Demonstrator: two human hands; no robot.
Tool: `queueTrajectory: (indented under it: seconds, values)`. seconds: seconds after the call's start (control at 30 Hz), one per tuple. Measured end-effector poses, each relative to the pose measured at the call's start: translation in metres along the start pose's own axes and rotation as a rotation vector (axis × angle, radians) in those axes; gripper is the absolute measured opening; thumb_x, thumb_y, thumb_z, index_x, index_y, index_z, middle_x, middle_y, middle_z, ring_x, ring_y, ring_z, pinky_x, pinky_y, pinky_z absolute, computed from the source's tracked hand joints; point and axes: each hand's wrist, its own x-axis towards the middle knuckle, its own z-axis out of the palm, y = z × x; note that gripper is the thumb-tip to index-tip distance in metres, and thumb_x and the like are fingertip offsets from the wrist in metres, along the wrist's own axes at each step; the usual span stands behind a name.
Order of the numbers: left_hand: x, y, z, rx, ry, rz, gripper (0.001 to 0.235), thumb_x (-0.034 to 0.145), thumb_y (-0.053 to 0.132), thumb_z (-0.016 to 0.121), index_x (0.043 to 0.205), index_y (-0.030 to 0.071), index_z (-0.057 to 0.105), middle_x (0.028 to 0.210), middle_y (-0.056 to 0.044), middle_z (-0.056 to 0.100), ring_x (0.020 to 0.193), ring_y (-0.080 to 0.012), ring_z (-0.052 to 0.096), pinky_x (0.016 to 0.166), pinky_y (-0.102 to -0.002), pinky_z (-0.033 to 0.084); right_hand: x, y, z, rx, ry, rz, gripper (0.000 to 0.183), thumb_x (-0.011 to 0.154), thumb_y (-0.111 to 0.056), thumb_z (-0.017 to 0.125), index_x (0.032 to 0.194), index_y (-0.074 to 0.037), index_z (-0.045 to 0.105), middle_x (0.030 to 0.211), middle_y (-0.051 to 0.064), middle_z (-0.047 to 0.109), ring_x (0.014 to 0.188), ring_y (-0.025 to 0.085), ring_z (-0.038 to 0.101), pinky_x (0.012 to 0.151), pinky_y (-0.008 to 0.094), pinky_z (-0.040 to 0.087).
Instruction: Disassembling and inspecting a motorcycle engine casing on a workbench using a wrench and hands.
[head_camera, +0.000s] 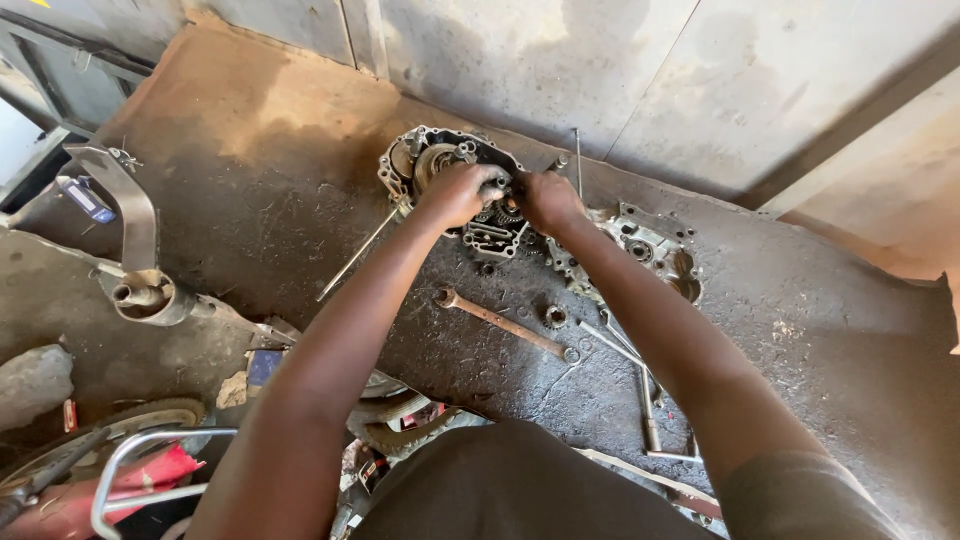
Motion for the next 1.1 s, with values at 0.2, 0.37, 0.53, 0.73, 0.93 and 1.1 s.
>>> queueTrajectory:
  seconds: [0.2,0.37,0.53,0.73,0.93,1.1]
  values:
    - [0.024,-0.043,0.056,-0.072,0.220,-0.081,0.033,0.099,0.033,0.070,0.123,0.010,0.066,0.111,-0.013,0.072,0.108,-0.0349,0.070,0.091,-0.053,0.058,-0.002,-0.002,0.002,-0.037,0.011,0.012,0.022,0.093,-0.025,0.065,0.110,-0.017,0.076,0.093,0.017,0.078,0.091,0.042,0.075,0.080,0.052,0.062]
    - [0.001,-0.010,0.021,-0.050,0.139,-0.040,0.029,0.099,0.024,0.068,0.125,0.012,0.069,0.110,-0.015,0.074,0.106,-0.0374,0.071,0.093,-0.052,0.057,0.001,0.001,0.003,0.034,0.027,-0.002,0.022,0.094,-0.026,0.065,0.113,-0.020,0.075,0.095,0.017,0.077,0.093,0.043,0.074,0.080,0.054,0.061]
    - [-0.012,0.007,-0.003,-0.056,0.062,0.008,0.032,0.102,0.019,0.061,0.133,0.011,0.067,0.103,-0.017,0.076,0.096,-0.0384,0.072,0.090,-0.056,0.058,-0.010,-0.002,-0.003,0.061,0.025,-0.010,0.024,0.095,-0.027,0.064,0.115,-0.019,0.074,0.097,0.019,0.077,0.095,0.044,0.073,0.083,0.056,0.060]
    - [-0.010,-0.062,0.018,-0.309,0.886,0.009,0.024,0.102,0.038,0.070,0.111,0.016,0.073,0.098,-0.005,0.074,0.093,-0.0246,0.072,0.080,-0.037,0.058,-0.063,0.008,-0.024,0.288,0.062,-0.086,0.047,0.096,-0.042,0.063,0.138,-0.020,0.062,0.104,0.015,0.077,0.101,0.046,0.070,0.092,0.065,0.053]
    - [-0.024,-0.088,0.011,-0.152,0.785,-0.178,0.070,0.103,0.045,0.065,0.149,-0.002,0.040,0.137,-0.034,0.051,0.127,-0.0552,0.051,0.107,-0.066,0.041,-0.062,0.036,-0.049,0.364,0.239,0.075,0.029,0.093,-0.048,0.071,0.114,-0.029,0.077,0.089,0.006,0.078,0.098,0.040,0.071,0.091,0.056,0.054]
    - [-0.020,-0.109,0.030,-0.132,0.362,-0.396,0.098,0.093,0.079,0.049,0.161,0.015,0.021,0.168,-0.016,0.014,0.156,-0.0393,0.006,0.124,-0.063,0.013,-0.035,-0.031,-0.094,0.238,0.247,-0.242,0.022,0.097,-0.034,0.068,0.115,-0.023,0.075,0.100,0.007,0.077,0.100,0.041,0.070,0.086,0.057,0.056]
